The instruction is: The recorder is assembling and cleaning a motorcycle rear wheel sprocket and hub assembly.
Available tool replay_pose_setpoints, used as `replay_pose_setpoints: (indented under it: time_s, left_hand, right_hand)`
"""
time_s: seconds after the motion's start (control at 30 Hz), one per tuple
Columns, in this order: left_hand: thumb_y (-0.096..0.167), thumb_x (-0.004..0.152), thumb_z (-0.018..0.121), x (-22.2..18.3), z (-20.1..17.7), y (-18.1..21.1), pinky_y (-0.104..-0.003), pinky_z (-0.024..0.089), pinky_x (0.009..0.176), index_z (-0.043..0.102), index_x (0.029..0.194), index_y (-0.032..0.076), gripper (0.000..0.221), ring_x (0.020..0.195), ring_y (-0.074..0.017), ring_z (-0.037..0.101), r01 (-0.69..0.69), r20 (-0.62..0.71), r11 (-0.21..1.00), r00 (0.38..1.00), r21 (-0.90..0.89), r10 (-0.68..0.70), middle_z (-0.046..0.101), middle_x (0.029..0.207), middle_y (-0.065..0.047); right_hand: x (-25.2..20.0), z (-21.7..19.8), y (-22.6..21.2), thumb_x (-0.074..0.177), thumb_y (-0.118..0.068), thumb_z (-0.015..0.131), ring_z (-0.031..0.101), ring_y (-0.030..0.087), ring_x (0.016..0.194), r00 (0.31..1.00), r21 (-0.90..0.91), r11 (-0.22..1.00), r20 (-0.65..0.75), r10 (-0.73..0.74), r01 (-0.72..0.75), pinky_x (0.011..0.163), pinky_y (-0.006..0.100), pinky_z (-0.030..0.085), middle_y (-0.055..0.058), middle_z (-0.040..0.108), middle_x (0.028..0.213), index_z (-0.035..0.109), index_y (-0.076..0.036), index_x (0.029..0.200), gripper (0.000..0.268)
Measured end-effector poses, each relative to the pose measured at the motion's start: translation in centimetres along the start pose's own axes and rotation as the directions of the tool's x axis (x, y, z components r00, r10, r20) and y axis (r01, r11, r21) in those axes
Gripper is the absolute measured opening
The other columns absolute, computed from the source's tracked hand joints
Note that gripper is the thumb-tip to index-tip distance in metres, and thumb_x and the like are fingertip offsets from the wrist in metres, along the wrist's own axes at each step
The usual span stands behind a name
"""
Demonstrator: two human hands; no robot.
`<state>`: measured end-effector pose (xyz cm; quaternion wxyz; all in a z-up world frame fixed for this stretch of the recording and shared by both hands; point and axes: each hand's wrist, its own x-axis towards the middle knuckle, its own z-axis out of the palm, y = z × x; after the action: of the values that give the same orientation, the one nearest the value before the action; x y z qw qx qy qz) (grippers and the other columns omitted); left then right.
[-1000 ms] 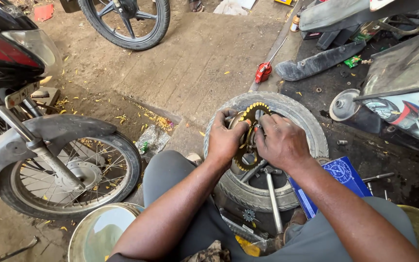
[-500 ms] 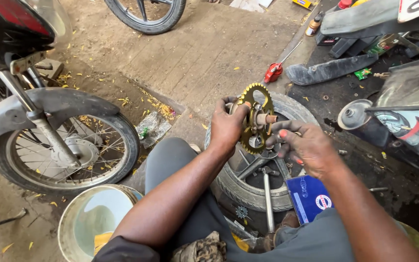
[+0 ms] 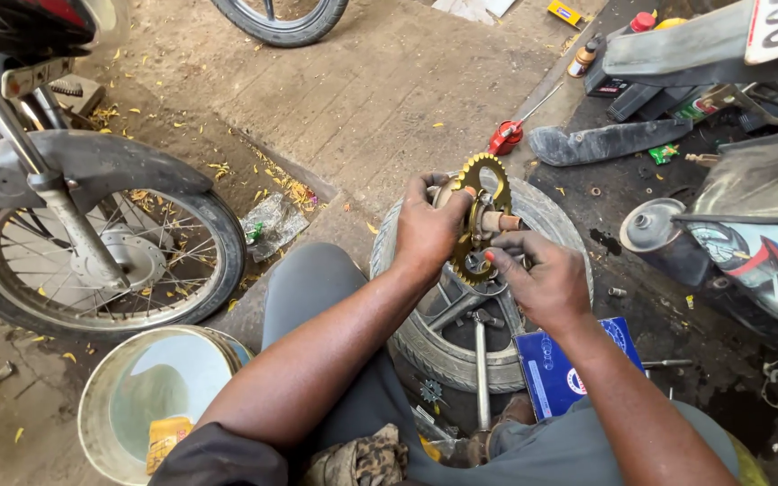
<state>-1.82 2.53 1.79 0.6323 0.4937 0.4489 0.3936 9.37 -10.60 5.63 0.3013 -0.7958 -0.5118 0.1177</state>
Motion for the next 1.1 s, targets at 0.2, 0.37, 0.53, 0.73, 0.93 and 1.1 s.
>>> replay_pose_setpoints:
  time_s: [0.2, 0.37, 0.53, 0.73, 0.93, 1.1]
  left_hand:
    - [0.032, 0.079, 0.077, -0.1, 0.1, -0.1, -0.033, 0.056, 0.083, 0.061, 0.12, 0.001, 0.055, 0.095, -0.0207, 0.07, -0.011, -0.022, 0.999, 1.0, 0.048, 0.012, 0.073, 0.108, -0.016]
    - [0.034, 0.078, 0.077, -0.1, -0.1, 0.2, -0.034, 0.056, 0.084, 0.061, 0.12, 0.002, 0.056, 0.097, -0.0221, 0.072, -0.005, -0.033, 0.998, 0.999, 0.068, 0.007, 0.073, 0.109, -0.016]
    - [0.037, 0.077, 0.077, -0.1, -0.1, 0.0, -0.036, 0.055, 0.086, 0.061, 0.122, 0.002, 0.058, 0.099, -0.0243, 0.072, 0.002, -0.041, 0.994, 0.999, 0.11, 0.002, 0.073, 0.111, -0.017]
    - [0.038, 0.078, 0.077, -0.1, -0.2, 0.0, -0.036, 0.055, 0.087, 0.061, 0.123, 0.002, 0.059, 0.101, -0.0256, 0.072, -0.014, -0.045, 0.994, 0.999, 0.104, 0.019, 0.072, 0.112, -0.018]
    - [0.038, 0.077, 0.079, 0.4, -0.1, -0.9, -0.038, 0.056, 0.084, 0.065, 0.117, 0.003, 0.055, 0.097, -0.0277, 0.073, -0.089, -0.082, 0.987, 0.992, 0.137, 0.101, 0.075, 0.105, -0.018]
    - [0.036, 0.077, 0.078, 0.9, -0.3, -1.0, -0.036, 0.056, 0.083, 0.065, 0.117, 0.004, 0.052, 0.094, -0.0251, 0.074, -0.024, -0.06, 0.989, 0.998, 0.146, 0.033, 0.076, 0.103, -0.017]
  right_hand:
    - [-0.1, 0.3, -1.1, 0.086, -0.013, 0.08, 0.075, 0.026, 0.084, 0.967, 0.005, 0.972, -0.102, -0.232, 0.233, 0.074, 0.037, 0.057, 0.013, 0.077, 0.1, 0.075, -0.006, 0.112, 0.027]
    - [-0.1, 0.6, -0.8, 0.087, -0.013, 0.08, 0.075, 0.029, 0.09, 0.948, -0.041, 0.958, -0.133, -0.287, 0.284, 0.078, 0.037, 0.058, 0.014, 0.077, 0.102, 0.075, -0.005, 0.11, 0.024]
    - [-0.2, 1.3, -1.2, 0.089, -0.01, 0.078, 0.076, 0.029, 0.102, 0.909, -0.047, 0.929, -0.194, -0.368, 0.366, 0.087, 0.037, 0.059, 0.016, 0.076, 0.109, 0.073, -0.005, 0.112, 0.024]
    - [-0.2, 1.7, -1.1, 0.086, -0.011, 0.081, 0.076, 0.028, 0.095, 0.96, -0.085, 0.971, -0.154, -0.233, 0.222, 0.083, 0.037, 0.059, 0.015, 0.076, 0.106, 0.075, -0.007, 0.11, 0.025]
    - [0.2, 2.4, -0.3, 0.086, -0.01, 0.078, 0.073, 0.032, 0.106, 0.908, -0.087, 0.936, -0.225, -0.353, 0.342, 0.091, 0.04, 0.057, 0.017, 0.075, 0.111, 0.076, -0.009, 0.114, 0.028]
    - [1.0, 2.8, 0.0, 0.083, -0.013, 0.077, 0.074, 0.032, 0.102, 0.922, -0.068, 0.942, -0.193, -0.335, 0.328, 0.086, 0.04, 0.057, 0.015, 0.076, 0.109, 0.076, -0.009, 0.11, 0.027]
